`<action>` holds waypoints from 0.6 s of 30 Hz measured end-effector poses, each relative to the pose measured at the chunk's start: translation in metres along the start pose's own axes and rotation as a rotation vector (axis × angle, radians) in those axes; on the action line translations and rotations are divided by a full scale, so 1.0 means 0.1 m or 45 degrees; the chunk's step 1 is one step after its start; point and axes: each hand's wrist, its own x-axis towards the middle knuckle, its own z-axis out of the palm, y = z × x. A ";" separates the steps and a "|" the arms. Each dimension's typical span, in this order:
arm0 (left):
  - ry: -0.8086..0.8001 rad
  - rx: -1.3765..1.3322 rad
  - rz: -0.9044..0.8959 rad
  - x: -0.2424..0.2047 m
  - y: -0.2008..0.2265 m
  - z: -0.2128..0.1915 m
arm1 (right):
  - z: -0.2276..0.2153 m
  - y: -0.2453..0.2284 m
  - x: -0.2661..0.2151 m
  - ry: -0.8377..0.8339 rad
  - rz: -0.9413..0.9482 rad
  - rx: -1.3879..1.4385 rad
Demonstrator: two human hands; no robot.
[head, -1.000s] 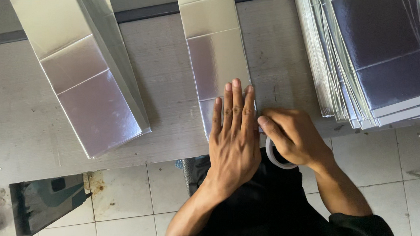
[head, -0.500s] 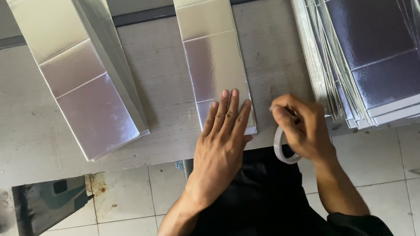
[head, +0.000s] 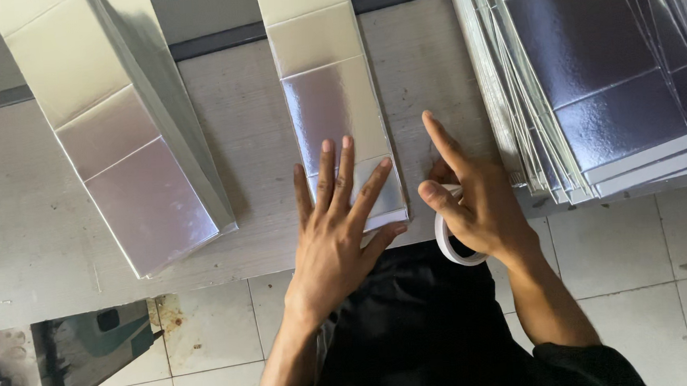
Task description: The person repeatedly applies strips of white tape to the edges of rectangular, translucent packages on a table. They smooth the tape down with their hands and move the packages between stacks on the left and right sides of the workspace.
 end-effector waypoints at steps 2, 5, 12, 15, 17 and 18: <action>-0.007 0.105 -0.001 -0.05 0.02 0.01 | -0.01 -0.05 0.01 -0.055 0.076 0.033; -0.015 0.004 0.014 -0.12 0.05 -0.04 | -0.02 -0.07 0.00 -0.047 0.095 0.008; 0.098 -0.147 0.127 -0.08 0.04 -0.27 | -0.02 -0.09 -0.01 -0.052 0.073 0.038; 0.180 -0.231 0.098 -0.06 0.04 -0.37 | 0.00 -0.05 0.00 -0.036 0.066 -0.008; 0.329 -0.331 -0.033 -0.01 0.09 -0.47 | 0.02 0.04 -0.02 -0.013 -0.048 -0.036; 0.325 -0.332 -0.024 0.03 0.12 -0.49 | 0.02 0.03 -0.02 -0.004 -0.044 -0.035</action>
